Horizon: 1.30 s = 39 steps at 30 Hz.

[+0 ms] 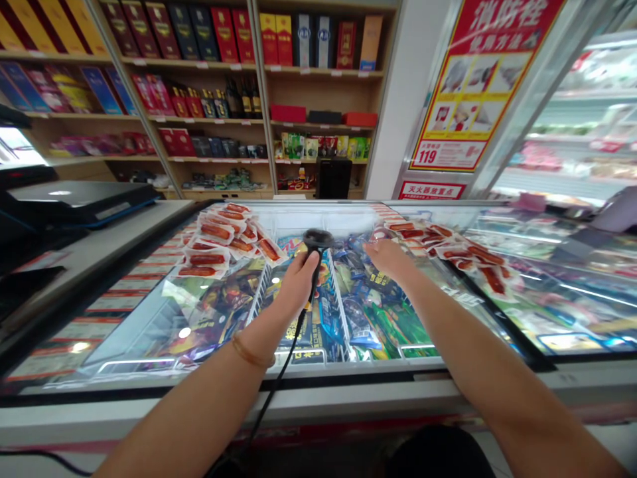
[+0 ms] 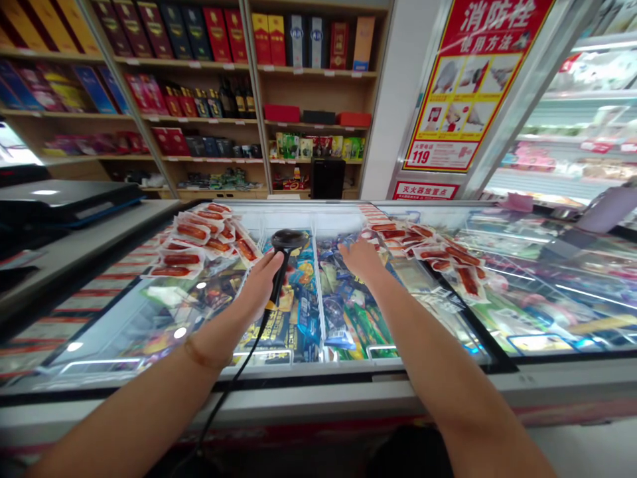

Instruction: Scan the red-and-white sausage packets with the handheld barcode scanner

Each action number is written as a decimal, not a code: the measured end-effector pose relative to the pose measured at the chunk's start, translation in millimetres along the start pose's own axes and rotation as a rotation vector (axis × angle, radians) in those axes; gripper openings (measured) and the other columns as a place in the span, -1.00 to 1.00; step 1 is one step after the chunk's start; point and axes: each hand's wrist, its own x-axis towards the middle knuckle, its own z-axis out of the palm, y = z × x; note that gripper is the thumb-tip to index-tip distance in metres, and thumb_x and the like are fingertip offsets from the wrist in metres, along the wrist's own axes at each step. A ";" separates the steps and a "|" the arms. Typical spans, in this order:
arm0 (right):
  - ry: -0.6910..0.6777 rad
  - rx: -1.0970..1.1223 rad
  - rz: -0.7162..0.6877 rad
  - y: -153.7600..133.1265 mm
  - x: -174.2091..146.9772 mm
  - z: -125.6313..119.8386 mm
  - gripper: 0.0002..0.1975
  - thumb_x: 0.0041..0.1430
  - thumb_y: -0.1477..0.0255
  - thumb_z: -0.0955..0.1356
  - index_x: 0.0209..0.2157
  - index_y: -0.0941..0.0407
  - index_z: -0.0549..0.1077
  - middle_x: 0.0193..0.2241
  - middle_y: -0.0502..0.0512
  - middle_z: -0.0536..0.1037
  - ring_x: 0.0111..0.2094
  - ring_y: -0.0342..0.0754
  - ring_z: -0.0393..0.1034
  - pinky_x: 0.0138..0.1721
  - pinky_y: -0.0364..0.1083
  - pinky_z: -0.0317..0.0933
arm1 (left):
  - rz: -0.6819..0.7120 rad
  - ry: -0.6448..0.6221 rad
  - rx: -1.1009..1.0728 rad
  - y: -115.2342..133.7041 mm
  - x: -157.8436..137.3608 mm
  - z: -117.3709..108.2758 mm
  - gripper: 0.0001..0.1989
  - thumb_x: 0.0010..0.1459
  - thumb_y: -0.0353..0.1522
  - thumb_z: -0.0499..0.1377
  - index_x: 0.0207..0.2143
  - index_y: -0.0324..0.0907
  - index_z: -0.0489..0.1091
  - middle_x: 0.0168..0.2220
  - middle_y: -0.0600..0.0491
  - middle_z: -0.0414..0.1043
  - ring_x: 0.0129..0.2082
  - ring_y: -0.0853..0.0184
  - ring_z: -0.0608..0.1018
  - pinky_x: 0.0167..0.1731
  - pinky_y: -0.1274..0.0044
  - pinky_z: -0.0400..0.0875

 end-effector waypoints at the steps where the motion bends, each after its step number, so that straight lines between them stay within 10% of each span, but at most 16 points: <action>1: 0.017 0.048 -0.016 -3.0 0.5 -4.5 -0.50 0.34 0.21 0.11 -0.35 0.15 0.56 -0.35 0.29 0.58 -0.13 0.15 0.44 -0.02 0.08 0.25 | -0.001 -0.004 0.002 -0.1 -0.1 -0.1 -0.56 0.04 0.02 0.15 -0.28 -0.16 0.32 -0.41 0.06 0.42 -0.61 0.47 0.38 -0.75 0.65 0.26; 9: 0.032 0.026 0.065 38.9 -2.3 4.9 -0.56 0.23 0.33 0.26 0.12 0.13 0.38 0.13 0.24 0.42 0.15 0.11 0.27 0.17 0.06 0.13 | -0.010 -0.029 0.018 -2.9 -0.6 -0.7 -0.58 0.06 0.00 0.15 -0.30 -0.17 0.31 -0.42 0.06 0.41 -0.61 0.47 0.37 -0.74 0.65 0.26; 16: -0.184 -0.080 0.125 48.7 -6.2 4.0 -0.41 0.14 0.09 0.34 0.12 0.11 0.40 0.04 0.30 0.49 0.08 0.27 0.35 0.09 0.15 0.17 | -0.012 -0.029 0.022 -5.1 -0.1 -0.8 -0.57 0.05 0.01 0.16 -0.30 -0.17 0.32 -0.41 0.05 0.42 -0.62 0.48 0.37 -0.73 0.65 0.26; 21: -0.207 0.030 0.147 51.0 -6.0 -5.8 -0.50 0.05 0.26 0.43 0.03 0.14 0.46 -0.08 0.25 0.56 -0.05 0.17 0.44 -0.04 0.03 0.28 | -0.010 -0.061 0.048 -5.9 -0.8 -0.3 -0.55 0.02 0.03 0.17 -0.29 -0.18 0.33 -0.41 0.05 0.40 -0.60 0.47 0.38 -0.73 0.64 0.26; 39: 0.298 0.468 -0.001 13.8 -6.7 -20.4 -0.57 0.00 0.36 0.39 -0.03 0.05 0.45 -0.02 0.10 0.53 0.06 0.10 0.38 0.14 0.11 0.18 | 0.039 -0.230 -0.109 -9.0 -5.6 -0.4 -0.49 -0.04 0.04 0.24 -0.26 -0.18 0.35 -0.43 0.05 0.44 -0.60 0.45 0.38 -0.73 0.63 0.24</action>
